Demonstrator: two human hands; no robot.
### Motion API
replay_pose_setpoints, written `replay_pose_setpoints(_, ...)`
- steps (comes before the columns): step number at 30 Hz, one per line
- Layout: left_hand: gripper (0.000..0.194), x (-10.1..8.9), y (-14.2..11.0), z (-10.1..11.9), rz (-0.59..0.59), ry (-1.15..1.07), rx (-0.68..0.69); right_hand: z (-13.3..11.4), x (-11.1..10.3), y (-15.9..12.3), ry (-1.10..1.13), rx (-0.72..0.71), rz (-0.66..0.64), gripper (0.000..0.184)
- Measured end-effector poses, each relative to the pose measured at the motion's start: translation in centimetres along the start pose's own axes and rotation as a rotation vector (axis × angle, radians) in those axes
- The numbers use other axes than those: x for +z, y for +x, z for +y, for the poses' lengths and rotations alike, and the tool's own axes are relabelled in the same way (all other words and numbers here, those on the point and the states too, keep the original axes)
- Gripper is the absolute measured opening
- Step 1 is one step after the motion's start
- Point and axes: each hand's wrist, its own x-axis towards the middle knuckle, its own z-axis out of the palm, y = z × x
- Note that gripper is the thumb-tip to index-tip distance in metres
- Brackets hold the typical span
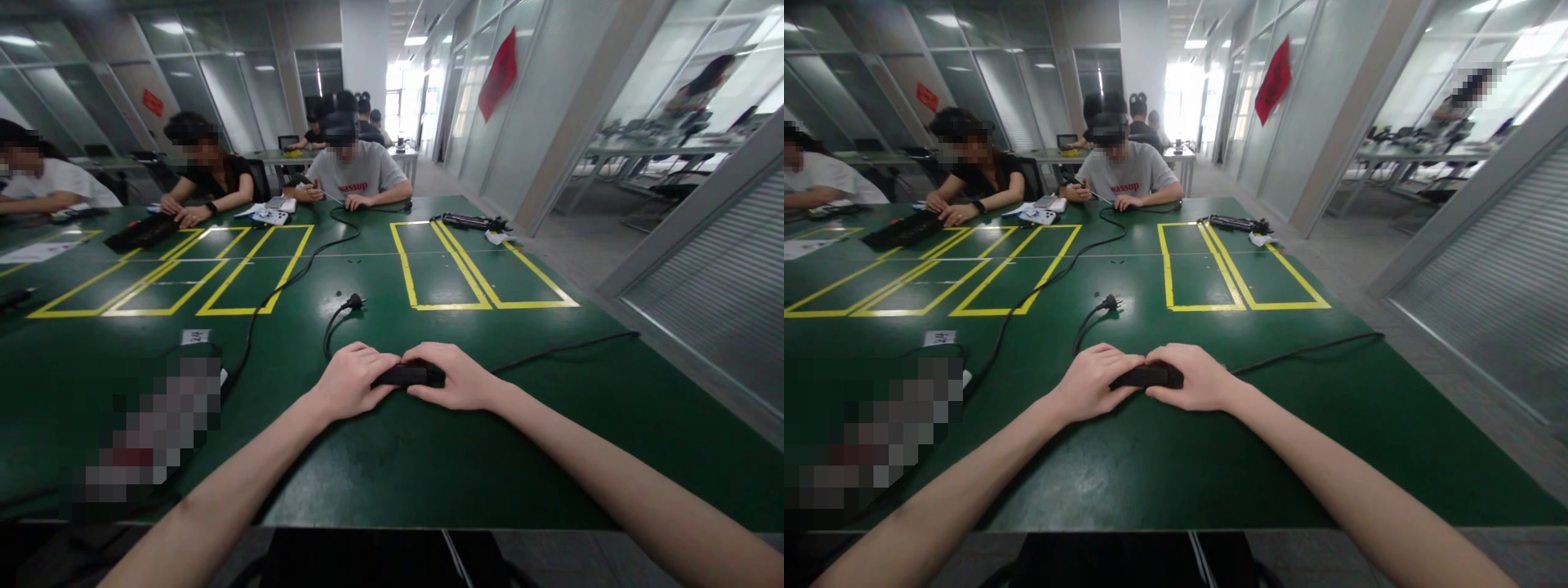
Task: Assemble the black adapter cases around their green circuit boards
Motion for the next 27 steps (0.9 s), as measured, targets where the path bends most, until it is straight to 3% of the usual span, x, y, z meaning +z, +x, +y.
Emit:
replay_pose_setpoints(6, 0.030, 0.1, 0.0, 0.2, 0.002, 0.019, 0.054, -0.5, -0.6, -0.2, 0.388, 0.273, -0.143, 0.029)
replay_pose_setpoints(11, 0.043, -0.2, 0.2, 0.3, 0.102, 0.009, -0.012, 0.3, -0.1, 0.1, 0.733, 0.477, -0.087, 0.043)
replay_pose_setpoints(15, 0.053, -0.4, 0.0, 0.3, 0.166, 0.053, -0.006, 2.5, -1.6, 0.5, 0.798, 0.627, 0.256, 0.051)
replay_pose_setpoints(19, 0.043, 0.5, -0.4, 0.1, 0.003, -0.032, -0.006, 6.1, -4.7, -0.4, 0.730, 0.720, 0.775, 0.057)
replay_pose_setpoints(22, 0.030, 1.0, -0.4, 0.1, -0.069, -0.066, -0.052, 8.7, -7.1, -1.9, 0.642, 0.676, 1.069, 0.059)
replay_pose_setpoints(25, 0.028, 0.9, -0.2, 0.1, -0.079, -0.086, -0.072, 10.3, -8.8, -3.5, 0.483, 0.635, 1.215, 0.057)
replay_pose_setpoints(27, 0.028, 0.7, -0.1, 0.2, -0.081, -0.102, -0.081, 10.9, -9.2, -4.4, 0.308, 0.674, 1.201, 0.052)
